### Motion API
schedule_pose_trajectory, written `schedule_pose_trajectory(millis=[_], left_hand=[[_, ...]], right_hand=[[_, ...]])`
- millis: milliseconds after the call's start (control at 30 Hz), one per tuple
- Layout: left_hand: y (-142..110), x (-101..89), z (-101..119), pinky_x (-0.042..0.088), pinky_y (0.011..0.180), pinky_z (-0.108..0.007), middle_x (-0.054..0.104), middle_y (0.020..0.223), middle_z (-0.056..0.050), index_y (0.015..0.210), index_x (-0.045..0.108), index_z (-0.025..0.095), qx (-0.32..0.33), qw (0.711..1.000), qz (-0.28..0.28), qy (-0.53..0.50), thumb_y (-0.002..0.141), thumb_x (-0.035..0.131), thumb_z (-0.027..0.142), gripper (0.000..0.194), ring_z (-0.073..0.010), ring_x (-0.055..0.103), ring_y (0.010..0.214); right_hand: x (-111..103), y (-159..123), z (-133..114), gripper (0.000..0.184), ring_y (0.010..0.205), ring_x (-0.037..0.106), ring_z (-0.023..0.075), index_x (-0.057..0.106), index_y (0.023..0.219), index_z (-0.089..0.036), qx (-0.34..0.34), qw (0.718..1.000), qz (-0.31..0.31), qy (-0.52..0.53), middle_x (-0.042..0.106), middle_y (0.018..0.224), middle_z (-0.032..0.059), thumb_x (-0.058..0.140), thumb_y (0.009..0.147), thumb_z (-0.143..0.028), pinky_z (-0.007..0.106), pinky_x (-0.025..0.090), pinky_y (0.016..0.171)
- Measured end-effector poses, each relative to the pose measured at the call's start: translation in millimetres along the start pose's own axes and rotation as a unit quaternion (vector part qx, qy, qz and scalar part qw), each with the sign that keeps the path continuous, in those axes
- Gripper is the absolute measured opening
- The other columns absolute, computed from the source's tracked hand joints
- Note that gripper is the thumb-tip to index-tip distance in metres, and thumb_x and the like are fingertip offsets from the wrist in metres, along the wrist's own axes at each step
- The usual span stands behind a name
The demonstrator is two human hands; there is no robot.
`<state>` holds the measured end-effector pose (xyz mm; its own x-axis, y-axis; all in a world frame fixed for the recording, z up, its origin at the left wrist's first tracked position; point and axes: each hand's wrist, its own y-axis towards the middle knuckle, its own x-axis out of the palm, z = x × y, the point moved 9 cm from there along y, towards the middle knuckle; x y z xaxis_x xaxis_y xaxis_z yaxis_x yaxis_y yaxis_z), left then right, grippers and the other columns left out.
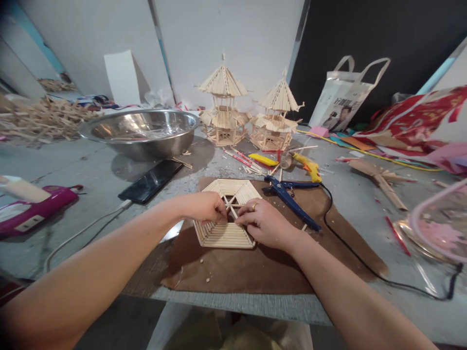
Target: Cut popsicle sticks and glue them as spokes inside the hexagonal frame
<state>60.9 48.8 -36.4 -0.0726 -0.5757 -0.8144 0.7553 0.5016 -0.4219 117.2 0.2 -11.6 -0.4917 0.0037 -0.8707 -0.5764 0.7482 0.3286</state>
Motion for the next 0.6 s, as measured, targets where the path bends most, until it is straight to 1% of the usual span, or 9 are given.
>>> schedule_pose_trajectory(millis=[167,367,500,600], left_hand=[[-1.6,-1.6,6.3,0.026,0.043,-0.018,0.042,0.038,0.005,0.059,0.06,0.016,0.024,1.0,0.01,-0.005,0.063,0.045,0.023,0.018,-0.0067,0.037,0.04],[0.7,-0.9,2.8,0.026,0.044,-0.018,0.041,0.036,0.005,0.061,0.062,0.017,0.004,1.0,0.023,-0.007,0.063,0.047,0.025,0.017,-0.0069,0.036,0.04],[4.6,-0.8,-2.9,0.025,0.044,-0.017,0.046,0.043,0.004,0.064,0.063,0.018,-0.007,0.999,0.04,0.001,0.061,0.049,0.028,0.017,-0.0071,0.037,0.043],[4.8,-2.6,-1.6,0.025,0.045,-0.017,0.049,0.046,0.004,0.064,0.064,0.019,-0.001,0.999,0.052,0.007,0.061,0.05,0.028,0.017,-0.0071,0.037,0.045]], right_hand=[[0.0,-0.3,1.2,0.031,0.089,0.047,0.0144,0.064,0.084,-0.021,0.001,1.0,0.005,0.001,0.059,0.09,0.0034,0.044,0.067,-0.005,0.031,0.038,0.082],[0.4,-0.8,0.8,0.03,0.09,0.047,0.0145,0.064,0.086,-0.021,-0.003,1.0,0.005,-0.004,0.059,0.091,0.0042,0.044,0.068,-0.006,0.031,0.038,0.081],[1.4,-0.4,-3.0,0.029,0.091,0.047,0.0153,0.064,0.086,-0.021,-0.015,0.999,-0.007,-0.029,0.06,0.093,0.0043,0.044,0.069,-0.008,0.032,0.037,0.081],[1.5,0.4,-6.5,0.028,0.093,0.047,0.016,0.064,0.087,-0.022,-0.026,0.998,-0.015,-0.052,0.06,0.094,0.0039,0.043,0.071,-0.01,0.033,0.036,0.082]])
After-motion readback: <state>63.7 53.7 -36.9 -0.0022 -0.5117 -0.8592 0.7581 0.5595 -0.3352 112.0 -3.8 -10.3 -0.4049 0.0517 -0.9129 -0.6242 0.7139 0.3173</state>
